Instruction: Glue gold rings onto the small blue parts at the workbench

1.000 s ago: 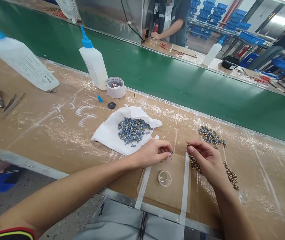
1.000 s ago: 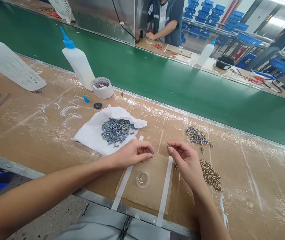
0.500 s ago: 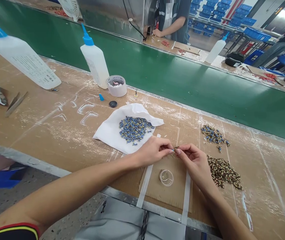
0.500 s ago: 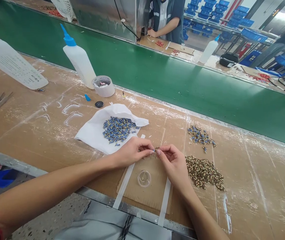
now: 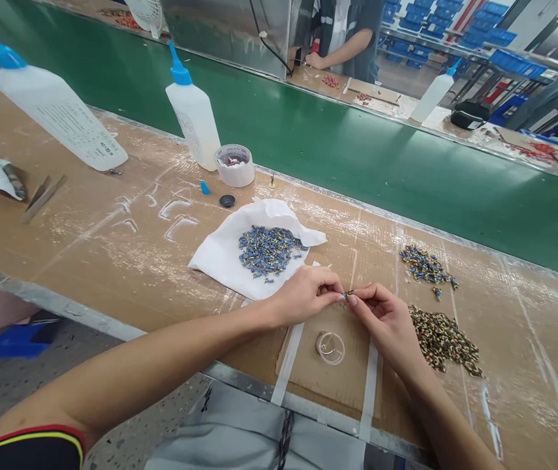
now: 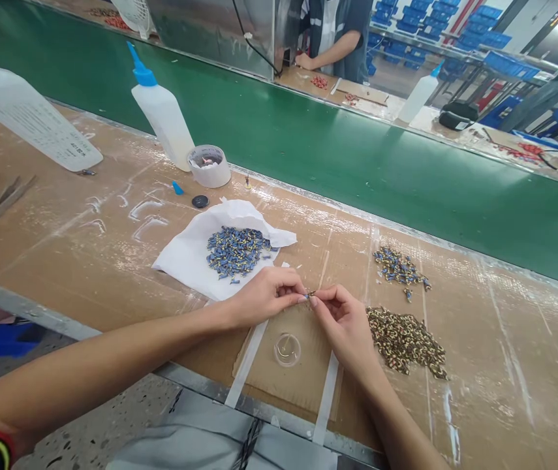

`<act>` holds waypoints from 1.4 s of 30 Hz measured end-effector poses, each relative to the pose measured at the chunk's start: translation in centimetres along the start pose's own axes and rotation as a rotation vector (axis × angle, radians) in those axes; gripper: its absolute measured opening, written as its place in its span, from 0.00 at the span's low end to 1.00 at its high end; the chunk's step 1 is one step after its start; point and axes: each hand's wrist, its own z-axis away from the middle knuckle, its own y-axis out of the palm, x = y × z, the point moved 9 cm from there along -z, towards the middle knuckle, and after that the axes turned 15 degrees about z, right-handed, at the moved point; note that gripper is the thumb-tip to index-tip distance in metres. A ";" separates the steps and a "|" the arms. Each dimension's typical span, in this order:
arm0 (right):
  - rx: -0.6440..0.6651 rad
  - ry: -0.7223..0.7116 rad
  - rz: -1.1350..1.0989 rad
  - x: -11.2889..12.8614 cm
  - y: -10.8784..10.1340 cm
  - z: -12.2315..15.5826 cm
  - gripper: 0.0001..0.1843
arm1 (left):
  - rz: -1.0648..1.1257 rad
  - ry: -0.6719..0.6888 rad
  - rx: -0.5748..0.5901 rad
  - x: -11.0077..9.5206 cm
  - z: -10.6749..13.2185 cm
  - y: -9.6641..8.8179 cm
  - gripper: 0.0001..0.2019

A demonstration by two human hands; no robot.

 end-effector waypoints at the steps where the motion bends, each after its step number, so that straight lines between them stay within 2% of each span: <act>1: 0.006 -0.009 0.022 0.0 0.1 0.0 0.13 | -0.009 0.003 -0.001 0.1 0.0 0.0 0.04; 7: 0.045 -0.098 0.123 0.4 0.7 0.1 0.12 | -0.165 0.087 0.020 0.2 0.4 0.7 0.05; 12: 0.023 -0.108 0.185 0.1 1.1 0.5 0.12 | -0.238 0.082 0.043 0.2 0.6 1.2 0.05; 15: 0.037 -0.094 0.169 -0.1 1.3 0.6 0.11 | -0.243 0.062 0.046 0.4 0.7 1.4 0.05; 24: 0.188 -0.116 0.141 0.3 1.7 0.4 0.12 | -0.165 0.025 0.141 0.4 0.9 2.1 0.06; 30: 0.111 -0.111 0.180 -0.3 1.6 0.4 0.11 | -0.128 0.016 0.105 0.6 0.9 1.9 0.05; 34: 0.082 -0.091 0.078 -0.7 1.5 0.2 0.09 | -0.130 0.031 0.082 0.4 0.5 1.4 0.04; 38: 0.046 -0.034 -0.030 -1.0 1.0 -0.1 0.10 | -0.154 -0.007 0.110 0.2 -0.1 1.0 0.02; 42: 0.002 -0.020 -0.060 -0.9 0.7 0.0 0.11 | -0.186 0.030 0.156 -0.3 -0.2 1.0 0.06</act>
